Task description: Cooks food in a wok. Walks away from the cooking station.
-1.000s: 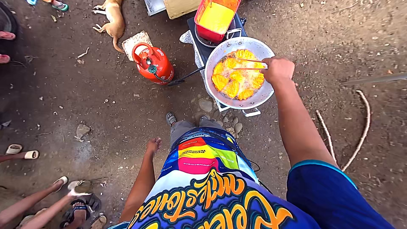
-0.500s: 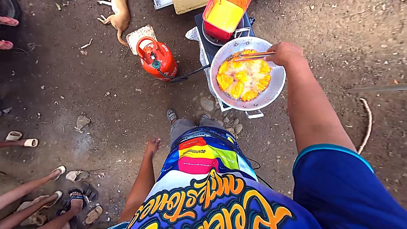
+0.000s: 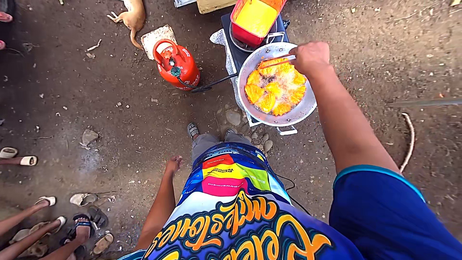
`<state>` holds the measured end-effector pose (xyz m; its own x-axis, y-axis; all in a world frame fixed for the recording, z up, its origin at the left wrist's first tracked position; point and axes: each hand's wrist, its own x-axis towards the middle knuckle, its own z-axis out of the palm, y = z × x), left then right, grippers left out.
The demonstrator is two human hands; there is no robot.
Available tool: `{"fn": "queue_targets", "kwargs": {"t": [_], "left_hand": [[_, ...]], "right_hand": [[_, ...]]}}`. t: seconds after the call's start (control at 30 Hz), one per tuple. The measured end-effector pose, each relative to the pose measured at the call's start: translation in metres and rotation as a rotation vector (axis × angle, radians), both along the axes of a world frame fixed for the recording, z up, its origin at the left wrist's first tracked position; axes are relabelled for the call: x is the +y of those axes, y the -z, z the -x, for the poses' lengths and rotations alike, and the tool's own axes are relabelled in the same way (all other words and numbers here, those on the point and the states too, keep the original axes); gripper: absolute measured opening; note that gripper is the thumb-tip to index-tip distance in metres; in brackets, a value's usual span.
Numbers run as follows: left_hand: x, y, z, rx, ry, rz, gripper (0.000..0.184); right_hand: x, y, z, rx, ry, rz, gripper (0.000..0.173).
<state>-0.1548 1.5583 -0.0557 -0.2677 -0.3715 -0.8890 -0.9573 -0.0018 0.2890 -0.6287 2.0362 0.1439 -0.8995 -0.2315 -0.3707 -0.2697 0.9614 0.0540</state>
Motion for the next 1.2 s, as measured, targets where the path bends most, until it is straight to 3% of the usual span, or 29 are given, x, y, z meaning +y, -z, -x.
{"fn": "queue_targets", "kwargs": {"t": [0.17, 0.47, 0.93, 1.07, 1.2], "left_hand": [[-0.005, -0.002, 0.011, 0.027, -0.014, -0.006, 0.033], [-0.007, -0.002, 0.007, -0.013, 0.031, -0.008, 0.034], [-0.007, -0.002, 0.028, 0.025, 0.044, 0.004, 0.035], [-0.006, -0.003, 0.026, 0.024, 0.06, 0.0, 0.035], [0.0, -0.011, 0.025, -0.013, 0.105, -0.004, 0.035]], "right_hand": [[0.016, 0.015, -0.002, -0.002, 0.068, 0.04, 0.031], [0.019, 0.005, -0.041, -0.082, 0.252, 0.15, 0.04], [0.006, 0.023, -0.066, 0.01, 0.247, 0.158, 0.039], [0.011, 0.008, -0.093, -0.075, 0.317, 0.233, 0.041], [0.014, 0.015, -0.126, -0.135, 0.321, 0.214, 0.04]]}}
